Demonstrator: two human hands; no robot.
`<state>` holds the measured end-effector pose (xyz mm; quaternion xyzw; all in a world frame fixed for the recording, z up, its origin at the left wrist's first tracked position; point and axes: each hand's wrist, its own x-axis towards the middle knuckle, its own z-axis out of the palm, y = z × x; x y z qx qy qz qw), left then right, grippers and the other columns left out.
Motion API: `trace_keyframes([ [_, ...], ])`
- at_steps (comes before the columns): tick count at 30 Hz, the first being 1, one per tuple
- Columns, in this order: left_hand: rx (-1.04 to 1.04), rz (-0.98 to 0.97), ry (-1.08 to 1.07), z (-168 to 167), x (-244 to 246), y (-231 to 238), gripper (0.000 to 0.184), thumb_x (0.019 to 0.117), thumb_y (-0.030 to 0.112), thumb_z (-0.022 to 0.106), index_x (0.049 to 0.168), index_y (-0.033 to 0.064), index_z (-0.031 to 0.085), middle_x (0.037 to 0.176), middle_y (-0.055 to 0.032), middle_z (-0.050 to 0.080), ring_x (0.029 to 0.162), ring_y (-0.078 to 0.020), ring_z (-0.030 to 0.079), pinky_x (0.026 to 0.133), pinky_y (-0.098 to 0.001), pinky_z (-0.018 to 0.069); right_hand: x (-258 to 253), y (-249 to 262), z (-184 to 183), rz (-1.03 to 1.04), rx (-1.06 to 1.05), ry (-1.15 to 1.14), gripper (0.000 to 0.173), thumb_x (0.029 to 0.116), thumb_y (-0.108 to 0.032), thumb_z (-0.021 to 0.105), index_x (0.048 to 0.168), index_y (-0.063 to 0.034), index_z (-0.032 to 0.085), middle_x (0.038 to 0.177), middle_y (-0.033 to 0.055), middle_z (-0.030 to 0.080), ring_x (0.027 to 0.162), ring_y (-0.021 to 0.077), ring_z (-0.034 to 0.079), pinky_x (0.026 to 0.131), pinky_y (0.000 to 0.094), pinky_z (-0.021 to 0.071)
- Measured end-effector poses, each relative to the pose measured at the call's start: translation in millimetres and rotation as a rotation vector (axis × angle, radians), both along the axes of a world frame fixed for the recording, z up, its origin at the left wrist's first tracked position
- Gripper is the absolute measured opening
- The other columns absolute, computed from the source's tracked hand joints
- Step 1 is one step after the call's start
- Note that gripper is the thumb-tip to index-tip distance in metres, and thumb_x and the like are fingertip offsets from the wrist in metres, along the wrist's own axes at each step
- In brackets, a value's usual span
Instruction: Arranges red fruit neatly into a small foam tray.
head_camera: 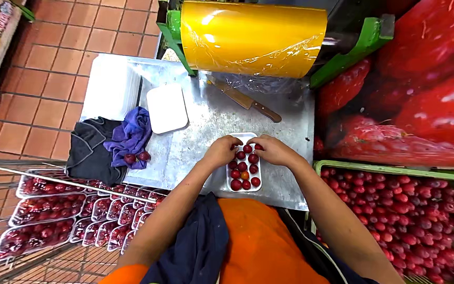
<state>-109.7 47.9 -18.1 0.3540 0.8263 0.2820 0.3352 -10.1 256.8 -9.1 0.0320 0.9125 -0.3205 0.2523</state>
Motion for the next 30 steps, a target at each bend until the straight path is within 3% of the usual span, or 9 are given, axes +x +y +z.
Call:
trace_keyframes([
  [3, -0.015, 0.077, -0.092, 0.7, -2.9, 1.2, 0.035, 0.0982, 0.007, 0.061, 0.133, 0.0054, 0.062, 0.128, -0.0181, 0.063, 0.117, -0.0317, 0.063, 0.102, -0.0527, 0.0507, -3.7, -0.9, 5.4, 0.033, 0.058, -0.019, 0.024, 0.1006, -0.012, 0.059, 0.12, -0.0189, 0.071, 0.115, 0.0163, 0.063, 0.102, 0.0337, 0.065, 0.086, 0.0569, 0.0545],
  [7, -0.101, 0.048, -0.105, 5.4, -5.0, 3.3, 0.041, 0.0934, 0.005, 0.063, 0.134, 0.0012, 0.056, 0.123, -0.0209, 0.064, 0.114, -0.036, 0.064, 0.098, -0.0587, 0.0518, -6.6, -1.3, 7.5, 0.049, 0.072, 0.017, 0.019, 0.1007, -0.011, 0.058, 0.105, -0.0152, 0.077, 0.113, 0.0137, 0.064, 0.103, 0.0302, 0.064, 0.089, 0.053, 0.0546],
  [11, -0.122, -0.091, 0.016, 1.8, -8.5, 4.3, 0.032, 0.0958, 0.007, 0.063, 0.128, 0.0042, 0.064, 0.131, -0.0165, 0.062, 0.116, -0.0325, 0.064, 0.1, -0.0546, 0.0525, -11.3, -8.3, 4.9, 0.005, 0.051, 0.066, 0.029, 0.0975, -0.008, 0.061, 0.125, -0.0122, 0.069, 0.115, 0.0172, 0.064, 0.104, 0.0331, 0.065, 0.09, 0.0532, 0.0546],
  [15, -0.112, -0.029, 0.003, -3.3, -6.5, -0.5, 0.032, 0.0989, 0.013, 0.064, 0.13, 0.0052, 0.065, 0.135, -0.0182, 0.059, 0.116, -0.0325, 0.064, 0.101, -0.0533, 0.0524, -23.9, -17.2, 2.3, -0.036, -0.056, 0.052, 0.044, 0.0972, -0.009, 0.066, 0.139, -0.0053, 0.053, 0.122, 0.02, 0.065, 0.11, 0.0347, 0.066, 0.097, 0.0535, 0.0529],
  [19, -0.091, 0.055, 0.029, -4.3, -0.6, -6.0, 0.031, 0.0993, 0.017, 0.066, 0.128, 0.0049, 0.066, 0.132, -0.0184, 0.06, 0.114, -0.0329, 0.065, 0.1, -0.0529, 0.0532, -31.0, -16.9, -7.0, -0.013, -0.206, 0.057, 0.045, 0.0975, -0.012, 0.069, 0.139, -0.0071, 0.052, 0.125, 0.0117, 0.068, 0.111, 0.0256, 0.068, 0.099, 0.0479, 0.0538],
  [21, -0.07, 0.086, 0.042, -3.0, 1.8, -7.3, 0.034, 0.1002, 0.017, 0.064, 0.132, 0.0052, 0.064, 0.136, -0.019, 0.058, 0.117, -0.034, 0.064, 0.101, -0.0534, 0.053, -28.0, -13.9, -5.3, 0.002, -0.248, 0.067, 0.043, 0.0938, -0.005, 0.068, 0.136, -0.0072, 0.058, 0.13, 0.0148, 0.064, 0.115, 0.0271, 0.064, 0.101, 0.0472, 0.0519],
  [24, -0.019, 0.107, 0.017, -1.7, 4.1, -10.0, 0.031, 0.1011, 0.015, 0.061, 0.131, 0.0065, 0.065, 0.135, -0.0182, 0.059, 0.117, -0.0328, 0.064, 0.101, -0.0531, 0.0526, -18.0, -12.1, 3.4, -0.002, -0.17, 0.091, 0.036, 0.0936, 0.0, 0.064, 0.129, -0.007, 0.064, 0.136, 0.0164, 0.06, 0.114, 0.0293, 0.064, 0.097, 0.0472, 0.0546],
  [26, 0.001, 0.119, -0.01, -2.6, 2.7, -12.1, 0.03, 0.1018, 0.015, 0.06, 0.13, 0.0072, 0.066, 0.134, -0.0168, 0.061, 0.116, -0.0315, 0.064, 0.101, -0.0525, 0.0524, -12.8, -11.2, 8.4, 0.008, -0.075, 0.121, 0.033, 0.0967, -0.001, 0.06, 0.13, -0.0048, 0.064, 0.136, 0.0169, 0.061, 0.122, 0.0312, 0.062, 0.105, 0.0498, 0.0502],
  [30, 0.053, 0.153, -0.042, -5.4, -3.2, -13.6, 0.024, 0.103, 0.015, 0.058, 0.122, 0.0079, 0.07, 0.126, -0.015, 0.064, 0.104, -0.0279, 0.066, 0.094, -0.049, 0.0544, -9.6, -7.1, 6.1, 0.042, -0.074, 0.156, 0.032, 0.0989, 0.002, 0.054, 0.126, -0.0062, 0.069, 0.125, 0.014, 0.068, 0.117, 0.028, 0.065, 0.105, 0.0482, 0.0499],
])
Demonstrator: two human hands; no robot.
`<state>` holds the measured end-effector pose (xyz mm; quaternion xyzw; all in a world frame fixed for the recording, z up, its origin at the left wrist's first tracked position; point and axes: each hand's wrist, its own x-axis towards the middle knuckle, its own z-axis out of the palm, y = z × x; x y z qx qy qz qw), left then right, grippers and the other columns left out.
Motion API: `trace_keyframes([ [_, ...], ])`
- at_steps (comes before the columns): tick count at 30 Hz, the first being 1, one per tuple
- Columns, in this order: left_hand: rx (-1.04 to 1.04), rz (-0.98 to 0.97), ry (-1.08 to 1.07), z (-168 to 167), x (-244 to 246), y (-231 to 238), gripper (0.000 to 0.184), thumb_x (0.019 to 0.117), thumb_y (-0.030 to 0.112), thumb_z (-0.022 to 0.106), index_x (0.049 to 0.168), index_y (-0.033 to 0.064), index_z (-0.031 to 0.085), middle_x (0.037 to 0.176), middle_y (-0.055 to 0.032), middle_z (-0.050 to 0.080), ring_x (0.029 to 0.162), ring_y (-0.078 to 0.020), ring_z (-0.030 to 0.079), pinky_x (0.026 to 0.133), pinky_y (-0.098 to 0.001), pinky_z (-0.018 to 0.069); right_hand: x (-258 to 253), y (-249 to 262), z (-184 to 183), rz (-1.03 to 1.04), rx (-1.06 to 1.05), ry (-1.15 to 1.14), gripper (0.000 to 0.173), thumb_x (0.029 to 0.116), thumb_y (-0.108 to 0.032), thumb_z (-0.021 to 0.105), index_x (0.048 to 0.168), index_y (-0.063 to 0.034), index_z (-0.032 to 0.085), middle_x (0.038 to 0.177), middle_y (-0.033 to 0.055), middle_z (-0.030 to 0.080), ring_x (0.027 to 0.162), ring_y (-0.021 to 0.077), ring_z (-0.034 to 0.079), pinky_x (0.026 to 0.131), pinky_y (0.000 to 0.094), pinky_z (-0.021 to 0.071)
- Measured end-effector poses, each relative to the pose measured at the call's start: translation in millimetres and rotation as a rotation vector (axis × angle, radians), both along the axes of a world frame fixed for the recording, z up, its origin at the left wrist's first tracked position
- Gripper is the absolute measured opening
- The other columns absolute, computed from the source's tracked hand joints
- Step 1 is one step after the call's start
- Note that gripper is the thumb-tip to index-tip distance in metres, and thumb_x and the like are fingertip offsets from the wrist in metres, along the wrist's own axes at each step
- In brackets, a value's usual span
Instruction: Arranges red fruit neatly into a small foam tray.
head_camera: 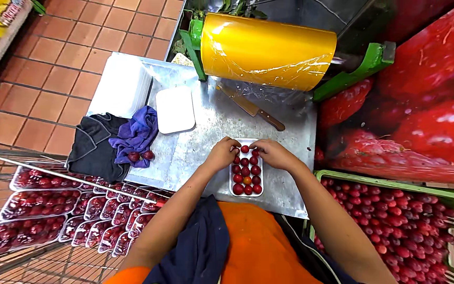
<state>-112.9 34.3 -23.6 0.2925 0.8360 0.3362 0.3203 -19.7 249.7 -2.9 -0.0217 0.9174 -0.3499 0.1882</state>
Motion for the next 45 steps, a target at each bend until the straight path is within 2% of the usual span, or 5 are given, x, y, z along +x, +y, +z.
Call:
trace_keyframes([
  [5, 0.092, 0.183, -0.145, -0.6, -13.6, 11.2, 0.028, 0.0976, 0.01, 0.064, 0.125, 0.0073, 0.067, 0.128, -0.0167, 0.061, 0.102, -0.0265, 0.066, 0.092, -0.0468, 0.0562, -8.3, -4.4, -12.3, -0.004, 0.027, 0.028, 0.044, 0.0973, 0.004, 0.053, 0.139, -0.0096, 0.061, 0.12, 0.018, 0.066, 0.112, 0.0339, 0.065, 0.1, 0.0534, 0.0522],
  [14, 0.013, -0.117, 0.138, 1.4, -6.5, 20.1, 0.037, 0.0936, 0.002, 0.065, 0.131, 0.0017, 0.062, 0.12, -0.0176, 0.067, 0.113, -0.0304, 0.066, 0.102, -0.0507, 0.053, -6.5, 1.9, -24.7, 0.105, -0.079, 0.109, 0.025, 0.0971, 0.004, 0.052, 0.094, -0.0068, 0.075, 0.13, 0.0052, 0.068, 0.126, 0.0225, 0.06, 0.111, 0.0462, 0.0448],
  [26, -0.086, 0.007, 0.249, -4.5, -1.5, 12.7, 0.036, 0.0992, 0.024, 0.066, 0.132, 0.0085, 0.066, 0.129, -0.0175, 0.063, 0.112, -0.0332, 0.066, 0.098, -0.0545, 0.0535, 22.6, -14.3, -19.3, -0.057, -0.059, 0.12, 0.039, 0.1053, -0.007, 0.045, 0.141, -0.0152, 0.059, 0.137, 0.0082, 0.065, 0.131, 0.0271, 0.059, 0.111, 0.0614, 0.0392],
  [35, -0.226, 0.0, 0.271, 2.4, 0.3, 21.8, 0.034, 0.101, 0.026, 0.063, 0.129, 0.0065, 0.067, 0.133, -0.0215, 0.061, 0.118, -0.0393, 0.063, 0.101, -0.0588, 0.051, 26.5, -8.0, -32.9, -0.289, -0.043, 0.205, 0.033, 0.0998, -0.007, 0.057, 0.132, -0.0094, 0.064, 0.13, 0.0133, 0.066, 0.121, 0.0325, 0.061, 0.106, 0.0504, 0.048],
  [45, 0.297, 0.452, -0.24, -2.9, -14.8, -13.5, 0.034, 0.106, 0.013, 0.055, 0.138, 0.0015, 0.056, 0.13, -0.0165, 0.064, 0.111, -0.0254, 0.068, 0.098, -0.0453, 0.0568, -25.8, -11.7, -20.6, -0.273, -0.178, 0.157, 0.03, 0.099, -0.017, 0.068, 0.126, -0.0029, 0.063, 0.112, 0.014, 0.072, 0.098, 0.027, 0.072, 0.092, 0.0497, 0.0579],
])
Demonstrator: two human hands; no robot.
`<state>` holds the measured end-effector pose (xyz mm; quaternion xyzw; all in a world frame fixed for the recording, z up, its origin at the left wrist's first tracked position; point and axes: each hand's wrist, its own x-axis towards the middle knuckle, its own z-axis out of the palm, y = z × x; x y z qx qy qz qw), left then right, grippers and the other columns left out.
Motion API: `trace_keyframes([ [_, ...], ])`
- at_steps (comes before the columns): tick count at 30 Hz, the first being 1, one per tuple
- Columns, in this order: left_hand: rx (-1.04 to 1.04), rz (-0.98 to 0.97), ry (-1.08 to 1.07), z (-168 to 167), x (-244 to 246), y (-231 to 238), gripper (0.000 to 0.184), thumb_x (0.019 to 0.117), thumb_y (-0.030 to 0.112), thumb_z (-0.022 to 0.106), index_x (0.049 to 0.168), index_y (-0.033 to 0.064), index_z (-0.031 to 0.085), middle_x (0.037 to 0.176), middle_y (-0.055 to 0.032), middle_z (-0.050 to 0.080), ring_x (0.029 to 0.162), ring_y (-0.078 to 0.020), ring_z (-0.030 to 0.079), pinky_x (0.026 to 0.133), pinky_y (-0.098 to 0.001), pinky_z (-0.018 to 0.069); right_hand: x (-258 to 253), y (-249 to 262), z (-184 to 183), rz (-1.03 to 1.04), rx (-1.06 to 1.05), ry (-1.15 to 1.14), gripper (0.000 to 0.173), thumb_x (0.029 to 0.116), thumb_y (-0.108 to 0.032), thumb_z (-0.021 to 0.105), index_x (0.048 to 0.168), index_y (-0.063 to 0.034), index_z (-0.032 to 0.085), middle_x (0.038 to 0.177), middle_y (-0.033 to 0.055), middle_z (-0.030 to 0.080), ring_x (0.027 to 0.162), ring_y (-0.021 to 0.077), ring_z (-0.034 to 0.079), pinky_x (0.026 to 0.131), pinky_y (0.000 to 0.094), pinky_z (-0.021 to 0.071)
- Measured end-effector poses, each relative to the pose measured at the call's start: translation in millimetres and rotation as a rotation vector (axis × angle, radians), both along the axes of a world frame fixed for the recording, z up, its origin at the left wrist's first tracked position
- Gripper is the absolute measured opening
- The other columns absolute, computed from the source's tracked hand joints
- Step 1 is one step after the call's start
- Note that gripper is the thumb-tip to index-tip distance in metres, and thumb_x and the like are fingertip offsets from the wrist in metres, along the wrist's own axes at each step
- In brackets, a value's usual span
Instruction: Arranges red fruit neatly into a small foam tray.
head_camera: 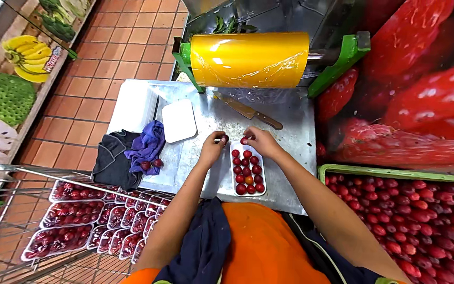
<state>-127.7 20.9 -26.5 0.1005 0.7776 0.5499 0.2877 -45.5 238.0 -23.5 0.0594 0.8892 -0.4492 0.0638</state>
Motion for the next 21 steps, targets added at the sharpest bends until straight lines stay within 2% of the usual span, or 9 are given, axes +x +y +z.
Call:
trace_keyframes([
  [2, 0.006, -0.022, -0.002, -1.3, 6.8, -2.3, 0.033, 0.1057, 0.011, 0.055, 0.137, 0.0015, 0.057, 0.129, -0.0165, 0.065, 0.108, -0.025, 0.07, 0.096, -0.0444, 0.0581, -11.5, -13.3, -3.0, 0.044, -0.007, 0.012, 0.027, 0.0989, -0.019, 0.069, 0.121, -0.0034, 0.066, 0.109, 0.0118, 0.073, 0.096, 0.0249, 0.072, 0.091, 0.0481, 0.0583],
  [4, 0.023, -0.005, 0.041, -2.0, 12.2, -3.1, 0.032, 0.1044, 0.009, 0.056, 0.136, 0.0019, 0.058, 0.128, -0.0162, 0.065, 0.105, -0.0251, 0.071, 0.095, -0.0441, 0.0591, -17.6, -21.1, -7.7, 0.11, 0.049, 0.016, 0.018, 0.1001, -0.012, 0.064, 0.114, -0.0051, 0.073, 0.109, 0.0123, 0.074, 0.102, 0.0257, 0.071, 0.097, 0.0482, 0.055],
  [6, -0.004, -0.021, 0.143, 1.8, 14.2, -1.8, 0.034, 0.1024, 0.01, 0.06, 0.136, 0.0027, 0.059, 0.131, -0.016, 0.063, 0.109, -0.0246, 0.069, 0.097, -0.0431, 0.0578, -17.2, -21.9, -8.7, 0.134, 0.05, -0.006, 0.023, 0.1025, -0.007, 0.057, 0.118, -0.0074, 0.075, 0.114, 0.013, 0.073, 0.107, 0.0252, 0.07, 0.101, 0.0459, 0.0529],
  [9, -0.087, -0.237, 0.357, 3.9, 12.2, 9.5, 0.033, 0.1013, 0.015, 0.062, 0.132, 0.003, 0.062, 0.131, -0.0158, 0.064, 0.118, -0.0248, 0.065, 0.103, -0.0449, 0.0536, -7.7, -11.6, -11.5, 0.013, -0.071, -0.067, 0.029, 0.1057, -0.007, 0.05, 0.125, -0.008, 0.071, 0.115, 0.01, 0.074, 0.098, 0.02, 0.073, 0.093, 0.042, 0.0587],
  [12, -0.27, -0.536, 0.577, 2.8, 9.8, 32.0, 0.028, 0.1013, 0.018, 0.062, 0.128, 0.009, 0.067, 0.126, -0.0116, 0.069, 0.119, -0.0283, 0.065, 0.106, -0.0559, 0.0478, 7.6, 4.4, -10.5, -0.188, -0.108, -0.05, 0.027, 0.1054, -0.006, 0.049, 0.122, -0.0073, 0.071, 0.112, 0.0092, 0.074, 0.093, 0.0185, 0.073, 0.085, 0.0404, 0.0607],
  [14, -0.377, -0.666, 0.645, -0.2, 9.5, 44.4, 0.028, 0.1044, 0.026, 0.058, 0.128, 0.0139, 0.068, 0.126, -0.0085, 0.069, 0.118, -0.0282, 0.065, 0.105, -0.0564, 0.0467, 23.7, 13.6, -5.0, -0.229, -0.078, -0.024, 0.025, 0.1044, -0.007, 0.051, 0.118, -0.0082, 0.073, 0.11, 0.0076, 0.075, 0.093, 0.017, 0.073, 0.087, 0.04, 0.0597],
  [16, -0.42, -0.713, 0.681, -3.1, 8.1, 50.3, 0.03, 0.1061, 0.031, 0.054, 0.128, 0.0157, 0.069, 0.125, -0.009, 0.069, 0.118, -0.03, 0.064, 0.103, -0.0555, 0.0485, 47.2, 21.3, 1.4, -0.225, -0.077, 0.013, 0.023, 0.1046, -0.01, 0.054, 0.116, -0.0093, 0.074, 0.109, 0.0059, 0.075, 0.095, 0.0151, 0.072, 0.09, 0.0387, 0.0589],
  [19, -0.468, -0.713, 0.687, -1.9, 7.2, 53.9, 0.031, 0.1054, 0.031, 0.056, 0.128, 0.0159, 0.07, 0.124, -0.0114, 0.068, 0.117, -0.0334, 0.063, 0.099, -0.0567, 0.0502, 101.9, 34.6, 11.8, -0.292, -0.139, 0.067, 0.022, 0.1055, -0.016, 0.056, 0.119, -0.0097, 0.072, 0.114, 0.0049, 0.074, 0.096, 0.0148, 0.072, 0.088, 0.0384, 0.0613],
  [21, -0.513, -0.707, 0.7, -2.6, 6.7, 56.7, 0.03, 0.1037, 0.029, 0.059, 0.129, 0.0152, 0.069, 0.125, -0.0132, 0.066, 0.117, -0.0354, 0.062, 0.099, -0.0581, 0.0499, 152.0, 47.5, 18.7, -0.424, -0.141, 0.101, 0.022, 0.1052, -0.017, 0.057, 0.121, -0.0113, 0.072, 0.116, 0.0033, 0.074, 0.096, 0.015, 0.073, 0.085, 0.0389, 0.0625],
])
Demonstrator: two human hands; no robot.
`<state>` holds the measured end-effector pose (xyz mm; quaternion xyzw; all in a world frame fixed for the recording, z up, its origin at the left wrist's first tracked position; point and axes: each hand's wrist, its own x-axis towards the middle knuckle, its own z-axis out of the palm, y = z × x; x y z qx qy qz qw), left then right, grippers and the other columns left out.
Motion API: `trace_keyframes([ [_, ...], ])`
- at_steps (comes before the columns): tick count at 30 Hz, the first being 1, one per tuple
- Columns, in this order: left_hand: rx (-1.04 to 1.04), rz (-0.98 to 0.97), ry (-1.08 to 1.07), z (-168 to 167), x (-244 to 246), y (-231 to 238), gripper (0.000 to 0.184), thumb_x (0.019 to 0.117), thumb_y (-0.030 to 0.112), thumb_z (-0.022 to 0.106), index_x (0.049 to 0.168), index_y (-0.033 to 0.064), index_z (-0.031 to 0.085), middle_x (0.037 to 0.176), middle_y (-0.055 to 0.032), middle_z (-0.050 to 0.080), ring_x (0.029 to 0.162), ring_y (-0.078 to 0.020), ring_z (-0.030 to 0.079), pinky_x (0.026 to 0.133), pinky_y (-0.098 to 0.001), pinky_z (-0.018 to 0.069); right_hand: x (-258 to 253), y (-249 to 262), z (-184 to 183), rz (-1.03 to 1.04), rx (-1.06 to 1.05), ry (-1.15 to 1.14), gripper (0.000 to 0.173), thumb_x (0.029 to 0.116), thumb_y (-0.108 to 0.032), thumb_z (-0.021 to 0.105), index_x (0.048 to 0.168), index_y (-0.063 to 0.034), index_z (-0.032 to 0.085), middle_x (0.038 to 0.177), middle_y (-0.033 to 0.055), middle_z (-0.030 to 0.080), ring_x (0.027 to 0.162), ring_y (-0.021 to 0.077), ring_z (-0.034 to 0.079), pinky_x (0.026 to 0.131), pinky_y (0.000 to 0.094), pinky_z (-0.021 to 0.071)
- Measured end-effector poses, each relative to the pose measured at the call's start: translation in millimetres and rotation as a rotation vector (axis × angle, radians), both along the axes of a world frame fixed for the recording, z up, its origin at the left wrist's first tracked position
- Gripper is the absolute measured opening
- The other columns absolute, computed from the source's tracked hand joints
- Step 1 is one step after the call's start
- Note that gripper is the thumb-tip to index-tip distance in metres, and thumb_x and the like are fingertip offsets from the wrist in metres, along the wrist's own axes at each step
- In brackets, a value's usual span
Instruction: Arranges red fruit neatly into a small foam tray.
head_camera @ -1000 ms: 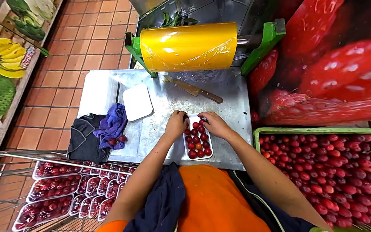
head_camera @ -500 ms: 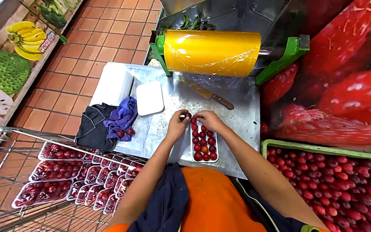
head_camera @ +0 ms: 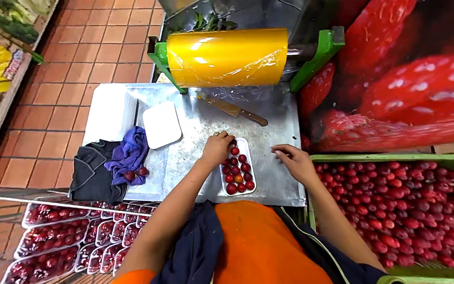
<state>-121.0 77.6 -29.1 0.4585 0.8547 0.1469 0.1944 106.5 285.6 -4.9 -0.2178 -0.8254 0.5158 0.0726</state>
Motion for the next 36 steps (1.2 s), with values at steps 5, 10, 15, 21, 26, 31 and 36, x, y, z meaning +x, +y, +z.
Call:
trace_keyframes([
  [5, -0.035, -0.05, 0.066, 11.1, 2.2, -6.6, 0.035, 0.1037, 0.033, 0.059, 0.131, 0.0133, 0.069, 0.128, -0.0202, 0.065, 0.116, -0.0427, 0.063, 0.098, -0.0675, 0.0475, 143.1, 49.7, -1.2, -0.503, 0.212, -0.04, 0.023, 0.1054, -0.017, 0.057, 0.12, -0.0094, 0.072, 0.112, 0.006, 0.074, 0.094, 0.0151, 0.072, 0.086, 0.0394, 0.0606],
  [10, -0.028, -0.042, 0.079, 16.5, 20.8, 2.0, 0.044, 0.1019, 0.036, 0.062, 0.137, 0.0097, 0.062, 0.138, -0.025, 0.058, 0.123, -0.0505, 0.057, 0.096, -0.0741, 0.0443, 230.7, 85.1, -25.2, -0.64, 0.469, -0.362, 0.024, 0.1031, -0.016, 0.057, 0.117, -0.0048, 0.073, 0.117, 0.0175, 0.071, 0.111, 0.0338, 0.068, 0.097, 0.0582, 0.0534],
  [15, 0.022, 0.006, 0.118, 8.3, 30.6, -5.5, 0.036, 0.1012, 0.03, 0.063, 0.132, 0.0111, 0.065, 0.135, -0.0202, 0.062, 0.123, -0.045, 0.059, 0.099, -0.0709, 0.0433, 188.9, 88.0, -74.6, -0.289, 0.451, -0.552, 0.048, 0.1001, -0.031, 0.066, 0.145, -0.0145, 0.057, 0.144, 0.0188, 0.056, 0.128, 0.0413, 0.057, 0.103, 0.0607, 0.0499],
  [21, 0.002, 0.101, 0.153, 12.6, 32.8, -13.5, 0.041, 0.1005, 0.035, 0.065, 0.131, 0.0083, 0.065, 0.134, -0.0202, 0.062, 0.125, -0.0427, 0.059, 0.102, -0.0678, 0.0434, 130.5, 91.7, -93.0, -0.188, 0.53, -0.817, 0.057, 0.095, -0.023, 0.069, 0.148, -0.0148, 0.052, 0.143, 0.0285, 0.05, 0.112, 0.0494, 0.062, 0.086, 0.0627, 0.055],
  [26, 0.035, 0.171, 0.088, 14.5, 36.6, -17.9, 0.041, 0.0992, 0.035, 0.066, 0.131, 0.0091, 0.067, 0.132, -0.02, 0.063, 0.123, -0.0414, 0.061, 0.102, -0.066, 0.046, 118.1, 90.1, -92.2, -0.067, 0.528, -0.824, 0.05, 0.0999, -0.028, 0.064, 0.147, -0.0136, 0.055, 0.139, 0.0315, 0.057, 0.107, 0.0557, 0.065, 0.081, 0.0731, 0.0519],
  [31, 0.045, 0.167, 0.063, 11.5, 32.0, -24.4, 0.038, 0.0988, 0.036, 0.066, 0.133, 0.0174, 0.067, 0.137, -0.0121, 0.062, 0.129, -0.0342, 0.057, 0.106, -0.0603, 0.0459, 126.6, 96.1, -76.7, -0.109, 0.495, -0.735, 0.044, 0.1026, -0.029, 0.064, 0.141, -0.009, 0.058, 0.122, 0.0335, 0.065, 0.108, 0.0565, 0.064, 0.088, 0.0748, 0.049],
  [36, 0.085, 0.139, 0.045, 8.9, 30.5, -25.7, 0.036, 0.0989, 0.033, 0.067, 0.132, 0.0185, 0.067, 0.141, -0.0111, 0.06, 0.133, -0.034, 0.054, 0.108, -0.0593, 0.044, 140.6, 86.5, -21.3, -0.257, 0.214, -0.662, 0.036, 0.1038, -0.027, 0.063, 0.132, -0.0058, 0.055, 0.099, 0.0237, 0.068, 0.076, 0.0387, 0.069, 0.068, 0.061, 0.0572],
])
